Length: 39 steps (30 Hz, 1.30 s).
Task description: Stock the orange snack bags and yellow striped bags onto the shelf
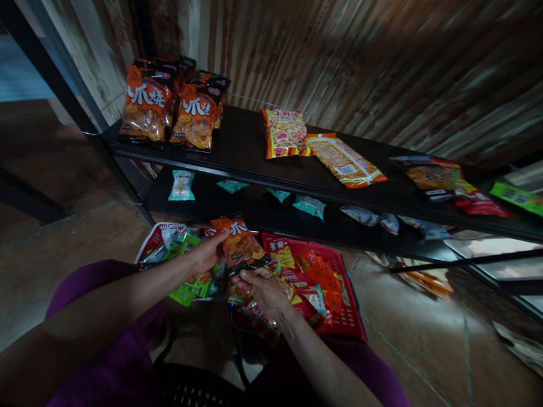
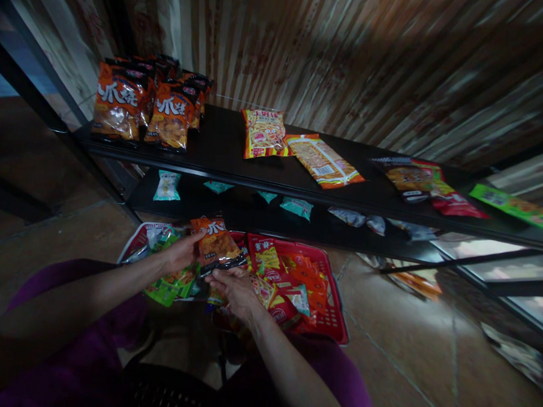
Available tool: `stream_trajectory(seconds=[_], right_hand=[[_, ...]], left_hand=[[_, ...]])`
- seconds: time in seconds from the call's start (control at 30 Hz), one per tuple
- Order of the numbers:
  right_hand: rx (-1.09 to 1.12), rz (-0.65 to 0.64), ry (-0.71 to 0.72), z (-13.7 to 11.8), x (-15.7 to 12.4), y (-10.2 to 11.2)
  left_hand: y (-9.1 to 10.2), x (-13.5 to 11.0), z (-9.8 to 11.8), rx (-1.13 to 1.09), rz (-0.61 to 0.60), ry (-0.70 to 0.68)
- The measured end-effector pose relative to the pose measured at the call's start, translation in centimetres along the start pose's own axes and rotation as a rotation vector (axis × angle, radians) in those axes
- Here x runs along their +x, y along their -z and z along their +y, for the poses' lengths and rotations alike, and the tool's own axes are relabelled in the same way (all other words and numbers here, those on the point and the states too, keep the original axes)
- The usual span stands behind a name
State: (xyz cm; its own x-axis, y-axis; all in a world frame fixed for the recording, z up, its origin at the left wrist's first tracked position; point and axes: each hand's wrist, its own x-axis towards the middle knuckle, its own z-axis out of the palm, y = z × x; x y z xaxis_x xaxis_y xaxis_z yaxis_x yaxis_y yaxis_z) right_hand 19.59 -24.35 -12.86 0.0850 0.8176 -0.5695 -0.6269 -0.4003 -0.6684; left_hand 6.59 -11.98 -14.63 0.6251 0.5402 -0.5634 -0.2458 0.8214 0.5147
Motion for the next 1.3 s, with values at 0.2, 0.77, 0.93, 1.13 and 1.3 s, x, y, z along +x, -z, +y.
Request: stream_trajectory(seconds=[0.2,0.77,0.93,1.13,1.3], right_hand=[[-0.002,0.012,0.000,0.0,0.0,0.2],[0.125,0.091,-0.043,-0.5,0.6,1.0],[0.164,0.108,-0.003,-0.5,0.8,1.4],[0.159,0.149,0.055,-0.3,1.0,1.4],[0.169,0.189,0.092,-0.1,1.3,1.6]], left_hand=[[-0.2,-0.4,0.5,-0.022,-0.082,0.045],[-0.7,-1.5,0.9,0.099,0.008,-0.122],[-0.2,-1.1,0.6,0.137,-0.033,-0.145],[-0.1,-1.0,0.4,0.190,-0.020,-0.146],[-0.6,-1.7,0.8,0.205,-0.015,-0.117]])
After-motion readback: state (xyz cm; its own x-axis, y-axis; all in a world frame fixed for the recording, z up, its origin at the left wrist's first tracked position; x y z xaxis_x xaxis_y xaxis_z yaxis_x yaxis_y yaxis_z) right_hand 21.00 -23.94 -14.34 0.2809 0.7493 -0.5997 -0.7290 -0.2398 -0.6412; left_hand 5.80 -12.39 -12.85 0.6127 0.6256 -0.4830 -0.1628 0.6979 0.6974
